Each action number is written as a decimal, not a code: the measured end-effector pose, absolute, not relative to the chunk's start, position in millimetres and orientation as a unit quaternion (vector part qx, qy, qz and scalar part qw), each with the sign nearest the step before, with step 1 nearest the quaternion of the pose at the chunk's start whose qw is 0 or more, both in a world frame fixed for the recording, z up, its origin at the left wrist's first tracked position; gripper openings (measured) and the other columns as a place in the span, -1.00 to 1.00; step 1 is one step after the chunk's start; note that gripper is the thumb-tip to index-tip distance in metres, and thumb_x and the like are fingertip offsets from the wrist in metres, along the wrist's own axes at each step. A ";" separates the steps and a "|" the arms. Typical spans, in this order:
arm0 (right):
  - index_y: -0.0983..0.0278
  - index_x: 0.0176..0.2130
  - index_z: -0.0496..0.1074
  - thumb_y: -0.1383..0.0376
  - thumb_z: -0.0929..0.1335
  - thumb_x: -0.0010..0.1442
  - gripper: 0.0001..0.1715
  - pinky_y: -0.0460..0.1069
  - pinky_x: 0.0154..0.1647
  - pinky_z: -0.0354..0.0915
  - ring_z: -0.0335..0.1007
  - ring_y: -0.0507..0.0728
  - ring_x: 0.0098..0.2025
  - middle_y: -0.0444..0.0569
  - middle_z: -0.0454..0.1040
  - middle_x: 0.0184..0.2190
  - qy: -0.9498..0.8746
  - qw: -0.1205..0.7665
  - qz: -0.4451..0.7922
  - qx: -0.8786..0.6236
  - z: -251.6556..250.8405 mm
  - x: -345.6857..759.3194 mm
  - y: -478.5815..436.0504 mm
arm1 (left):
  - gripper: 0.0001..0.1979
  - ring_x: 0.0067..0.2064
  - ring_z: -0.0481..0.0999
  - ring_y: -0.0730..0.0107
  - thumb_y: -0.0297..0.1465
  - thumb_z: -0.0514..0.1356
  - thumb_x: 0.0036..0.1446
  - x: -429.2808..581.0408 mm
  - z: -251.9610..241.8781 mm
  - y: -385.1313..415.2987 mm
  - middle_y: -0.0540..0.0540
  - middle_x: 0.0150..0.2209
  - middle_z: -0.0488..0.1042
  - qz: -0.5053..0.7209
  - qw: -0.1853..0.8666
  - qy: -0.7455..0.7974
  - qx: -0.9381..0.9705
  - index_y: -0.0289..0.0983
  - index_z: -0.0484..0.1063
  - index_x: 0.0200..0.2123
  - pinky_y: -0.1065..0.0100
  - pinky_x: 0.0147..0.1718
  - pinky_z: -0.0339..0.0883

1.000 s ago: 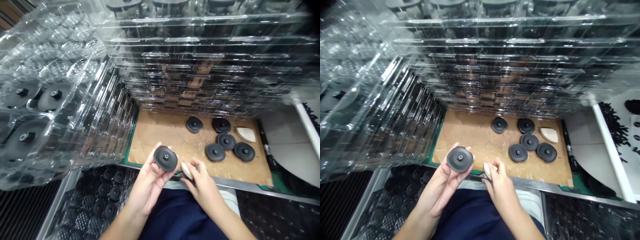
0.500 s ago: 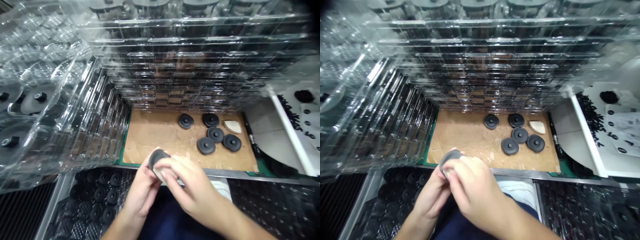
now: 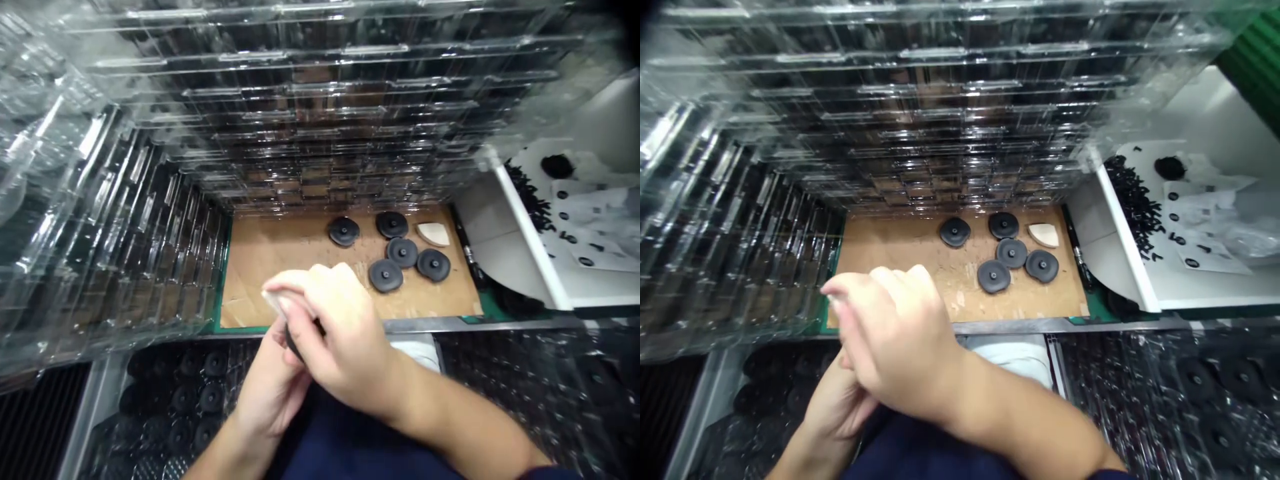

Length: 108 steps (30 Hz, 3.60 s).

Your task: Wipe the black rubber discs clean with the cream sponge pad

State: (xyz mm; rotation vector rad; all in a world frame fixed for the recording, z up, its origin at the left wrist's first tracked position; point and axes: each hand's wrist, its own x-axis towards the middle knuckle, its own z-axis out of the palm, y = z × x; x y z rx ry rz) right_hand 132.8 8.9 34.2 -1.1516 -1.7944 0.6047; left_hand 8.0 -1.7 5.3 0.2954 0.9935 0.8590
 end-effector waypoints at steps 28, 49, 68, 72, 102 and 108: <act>0.28 -0.11 0.41 0.29 0.23 0.29 -0.77 0.04 -0.16 0.32 0.47 0.17 -0.14 0.05 0.55 -0.15 -0.598 0.386 0.339 -0.615 -45.9 172.7 -0.6 | -0.46 -0.03 0.56 0.28 -0.32 0.47 -0.23 23.6 -0.5 1.9 -0.05 -0.06 0.58 0.537 0.695 0.467 0.105 -0.10 0.53 -0.08 0.39 -0.06 0.46; 0.27 -0.17 0.49 0.46 0.29 0.25 -0.79 -0.08 -0.30 0.25 0.36 -0.01 -0.40 -0.14 0.53 -0.39 -0.680 0.421 0.386 -0.460 26.6 172.8 -7.8 | -0.48 -0.13 0.59 0.38 -0.57 0.39 -0.16 17.0 0.9 5.3 -0.01 -0.07 0.59 0.506 0.730 0.442 0.123 -0.09 0.51 -0.07 0.54 -0.21 0.47; 0.25 -0.29 0.52 0.36 0.26 0.26 -0.76 -0.12 -0.40 0.30 0.44 0.02 -0.40 -0.12 0.54 -0.42 -0.628 0.362 0.469 -0.504 4.0 179.5 -1.3 | -0.49 -0.11 0.57 0.35 -0.38 0.47 -0.21 17.0 -5.2 4.4 -0.05 -0.09 0.58 0.487 0.734 0.461 0.107 -0.13 0.53 -0.09 0.48 -0.15 0.46; 0.25 -0.29 0.55 0.27 0.26 0.25 -0.73 -0.04 -0.34 0.38 0.52 0.12 -0.30 -0.01 0.60 -0.32 -0.599 0.311 0.450 -0.585 -52.4 191.6 -19.2 | -0.42 -0.04 0.55 0.29 -0.33 0.49 -0.28 14.8 -8.8 5.6 -0.05 -0.06 0.56 0.501 0.722 0.467 0.098 -0.12 0.52 -0.08 0.41 -0.08 0.45; 0.29 -0.07 0.44 0.44 0.24 0.28 -0.73 0.01 -0.32 0.17 0.37 0.06 -0.39 -0.07 0.55 -0.34 -0.739 0.319 0.214 -0.553 50.1 179.1 -18.0 | -0.44 -0.13 0.58 0.40 -0.58 0.46 -0.33 15.8 8.1 -5.9 0.03 -0.17 0.62 0.413 0.803 0.416 0.110 -0.13 0.57 -0.16 0.57 -0.16 0.42; 0.24 -0.16 0.51 0.42 0.15 0.34 -0.63 0.02 -0.39 0.10 0.23 0.07 -0.44 -0.12 0.44 -0.49 -0.836 0.338 0.234 -0.363 52.2 172.0 13.0 | -0.53 -0.06 0.56 0.10 -0.35 0.45 -0.20 10.7 13.1 -11.7 -0.08 -0.27 0.61 0.360 0.824 0.421 0.120 -0.20 0.55 -0.12 0.24 -0.05 0.45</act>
